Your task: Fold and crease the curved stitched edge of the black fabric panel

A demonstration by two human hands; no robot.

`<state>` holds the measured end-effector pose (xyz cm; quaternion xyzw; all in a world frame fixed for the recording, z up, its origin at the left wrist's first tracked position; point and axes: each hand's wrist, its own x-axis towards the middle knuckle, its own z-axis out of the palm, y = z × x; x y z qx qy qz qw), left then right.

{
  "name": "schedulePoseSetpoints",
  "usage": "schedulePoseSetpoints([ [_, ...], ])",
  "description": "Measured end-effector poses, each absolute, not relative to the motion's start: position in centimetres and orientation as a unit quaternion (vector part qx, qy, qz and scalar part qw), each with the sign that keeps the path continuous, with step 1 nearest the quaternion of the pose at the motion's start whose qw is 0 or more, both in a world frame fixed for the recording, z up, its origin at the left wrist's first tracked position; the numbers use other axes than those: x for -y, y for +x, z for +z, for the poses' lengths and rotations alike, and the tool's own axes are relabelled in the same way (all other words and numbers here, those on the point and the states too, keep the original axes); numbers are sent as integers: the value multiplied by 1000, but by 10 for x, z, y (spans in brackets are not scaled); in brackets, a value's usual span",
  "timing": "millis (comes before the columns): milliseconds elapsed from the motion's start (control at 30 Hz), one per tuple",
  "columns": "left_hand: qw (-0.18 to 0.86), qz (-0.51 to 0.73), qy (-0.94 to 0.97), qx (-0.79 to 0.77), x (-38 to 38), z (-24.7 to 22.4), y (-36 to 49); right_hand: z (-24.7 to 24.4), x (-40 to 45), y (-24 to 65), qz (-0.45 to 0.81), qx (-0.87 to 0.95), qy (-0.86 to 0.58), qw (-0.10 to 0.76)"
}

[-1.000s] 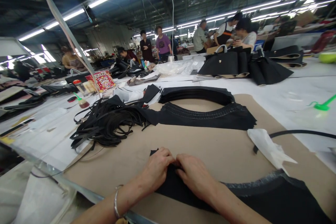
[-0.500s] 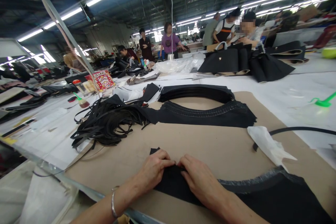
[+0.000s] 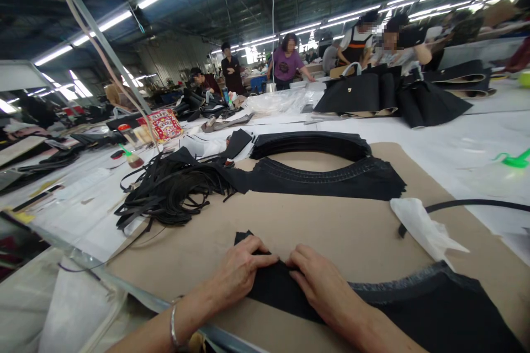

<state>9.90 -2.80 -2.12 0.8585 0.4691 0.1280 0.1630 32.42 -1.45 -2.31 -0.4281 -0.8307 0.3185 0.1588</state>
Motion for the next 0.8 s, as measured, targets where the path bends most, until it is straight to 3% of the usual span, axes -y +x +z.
schedulePoseSetpoints([
  [500,177,193,863,-432,30,-29,104,-25,15,339,327,831,-419,166],
  [800,182,125,862,-457,29,-12,115,-32,15,342,295,859,-382,171],
])
